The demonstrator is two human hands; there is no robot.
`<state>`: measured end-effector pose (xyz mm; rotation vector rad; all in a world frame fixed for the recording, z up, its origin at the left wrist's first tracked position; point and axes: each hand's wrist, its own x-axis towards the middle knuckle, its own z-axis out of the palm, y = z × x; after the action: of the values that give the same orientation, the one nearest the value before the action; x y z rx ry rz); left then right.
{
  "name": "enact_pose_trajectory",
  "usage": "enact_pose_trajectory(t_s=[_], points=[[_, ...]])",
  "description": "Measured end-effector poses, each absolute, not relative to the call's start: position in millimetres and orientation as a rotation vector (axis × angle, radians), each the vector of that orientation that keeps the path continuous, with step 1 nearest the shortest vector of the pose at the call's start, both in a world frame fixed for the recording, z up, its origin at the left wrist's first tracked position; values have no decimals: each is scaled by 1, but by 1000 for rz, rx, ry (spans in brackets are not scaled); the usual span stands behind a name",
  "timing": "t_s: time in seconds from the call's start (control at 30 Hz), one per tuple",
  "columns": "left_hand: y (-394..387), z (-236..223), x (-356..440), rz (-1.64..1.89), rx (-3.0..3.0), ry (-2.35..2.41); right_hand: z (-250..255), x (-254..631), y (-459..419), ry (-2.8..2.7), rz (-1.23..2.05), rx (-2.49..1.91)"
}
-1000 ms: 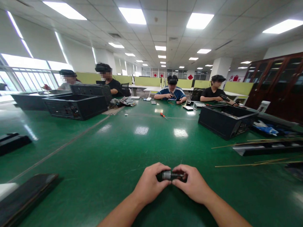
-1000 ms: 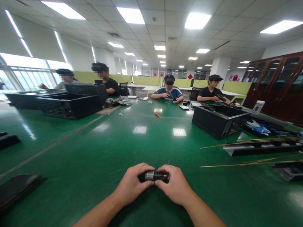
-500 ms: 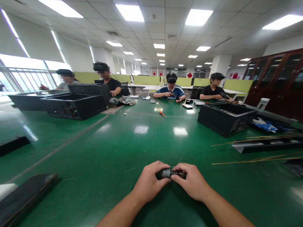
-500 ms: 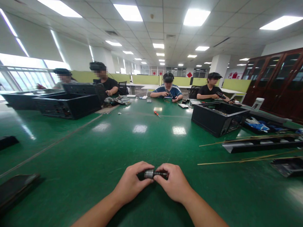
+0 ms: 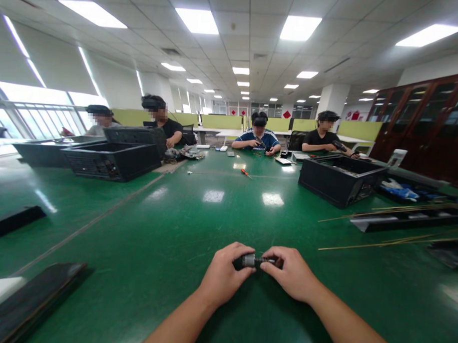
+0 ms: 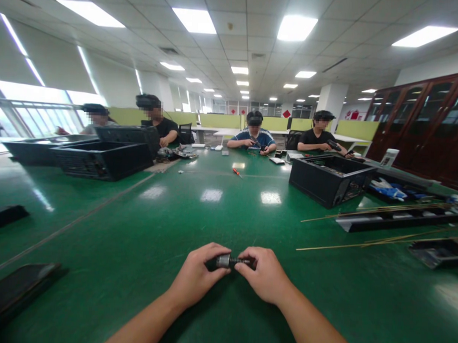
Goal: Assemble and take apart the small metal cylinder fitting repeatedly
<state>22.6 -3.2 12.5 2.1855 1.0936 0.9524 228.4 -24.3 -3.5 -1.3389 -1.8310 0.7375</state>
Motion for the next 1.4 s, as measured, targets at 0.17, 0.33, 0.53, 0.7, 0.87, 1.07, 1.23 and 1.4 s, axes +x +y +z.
enact_pose_trajectory(t_s=[0.17,0.33,0.53,0.7,0.87,1.07,1.23,1.4], points=[[-3,12,23,964,2193,1087,0,229,-25,-1817,698,-1357],[-2,13,21,987,2193,1102,1,232,-24,-1795,690,-1394],[-1,13,19,999,2186,1154,2,234,-24,-1820,708,-1373],[1,12,17,1009,2190,1192,0,239,-21,-1812,698,-1380],[2,15,13,1055,2199,1302,-3,246,-15,-1684,683,-1452],[5,13,14,1107,2050,1333,-8,248,-11,-1651,700,-1508],[5,22,0,1106,1912,1316,-12,247,-9,-1660,736,-1479],[-5,41,-52,978,1986,1543,-10,244,-12,-1671,733,-1455]])
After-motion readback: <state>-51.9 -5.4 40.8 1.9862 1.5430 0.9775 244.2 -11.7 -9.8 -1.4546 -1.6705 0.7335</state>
